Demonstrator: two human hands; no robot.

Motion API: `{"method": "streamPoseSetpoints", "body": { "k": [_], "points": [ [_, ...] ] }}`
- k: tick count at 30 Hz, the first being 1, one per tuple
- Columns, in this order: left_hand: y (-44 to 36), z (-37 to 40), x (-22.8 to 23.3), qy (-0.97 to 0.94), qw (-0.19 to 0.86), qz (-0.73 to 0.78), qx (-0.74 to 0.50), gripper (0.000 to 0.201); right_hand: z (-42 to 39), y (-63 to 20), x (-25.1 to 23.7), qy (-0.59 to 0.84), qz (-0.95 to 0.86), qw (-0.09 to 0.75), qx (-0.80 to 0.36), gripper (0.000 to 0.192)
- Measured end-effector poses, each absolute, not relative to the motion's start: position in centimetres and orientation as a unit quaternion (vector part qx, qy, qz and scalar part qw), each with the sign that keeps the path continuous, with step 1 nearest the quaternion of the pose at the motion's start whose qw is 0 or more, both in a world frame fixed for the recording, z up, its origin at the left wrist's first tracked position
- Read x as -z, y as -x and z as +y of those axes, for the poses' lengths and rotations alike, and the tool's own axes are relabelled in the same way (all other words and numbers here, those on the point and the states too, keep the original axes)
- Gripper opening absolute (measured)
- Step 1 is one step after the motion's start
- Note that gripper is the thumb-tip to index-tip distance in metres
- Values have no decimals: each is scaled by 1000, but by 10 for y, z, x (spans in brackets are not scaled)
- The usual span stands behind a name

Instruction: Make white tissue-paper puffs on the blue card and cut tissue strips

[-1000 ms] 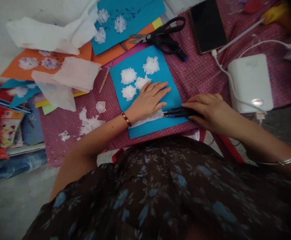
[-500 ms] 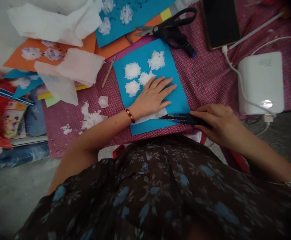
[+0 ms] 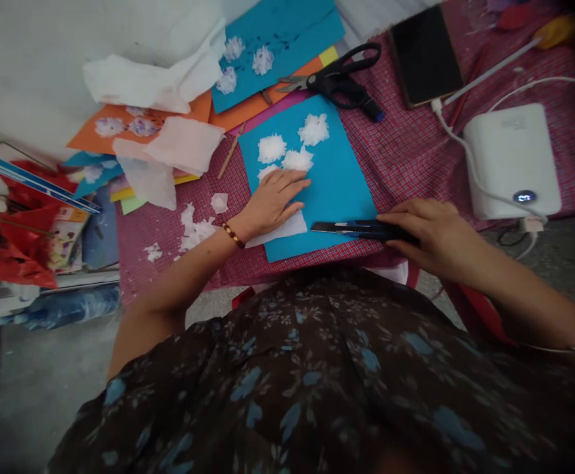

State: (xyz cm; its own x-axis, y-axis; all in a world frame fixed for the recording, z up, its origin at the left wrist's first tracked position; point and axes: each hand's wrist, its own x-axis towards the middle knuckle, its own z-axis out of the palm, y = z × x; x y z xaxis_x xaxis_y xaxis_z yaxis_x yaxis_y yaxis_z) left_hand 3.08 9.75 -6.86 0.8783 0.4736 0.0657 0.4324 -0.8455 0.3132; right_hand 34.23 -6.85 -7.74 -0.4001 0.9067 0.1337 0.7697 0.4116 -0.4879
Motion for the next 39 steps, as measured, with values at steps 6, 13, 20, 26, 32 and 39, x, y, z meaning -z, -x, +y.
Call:
{"method": "streamPoseSetpoints", "body": {
  "k": [6, 13, 20, 26, 32, 39],
  "points": [
    [-49, 90, 75, -939, 140, 292, -111, 59, -67, -342, 73, 509, -821, 187, -180, 58],
    [-57, 87, 81, -917, 128, 327, -191, 61, -62, -336, 76, 520, -817, 180, -172, 51],
    [-52, 83, 78, -883, 115, 379, -253, 56, -54, -322, 72, 512, -824, 182, -159, 43],
    [-48, 84, 34, -878, 240, 379, -169, 33, -50, -324, 73, 533, -820, 161, -135, 39],
    [-34, 71, 32, -920, 177, 348, 18, 19, -50, -325, 70, 535, -821, 159, -125, 39],
    [-30, 66, 47, -905, 204, 373, -5, 9, -46, -326, 70, 541, -808, 194, -131, 39]
  ]
}}
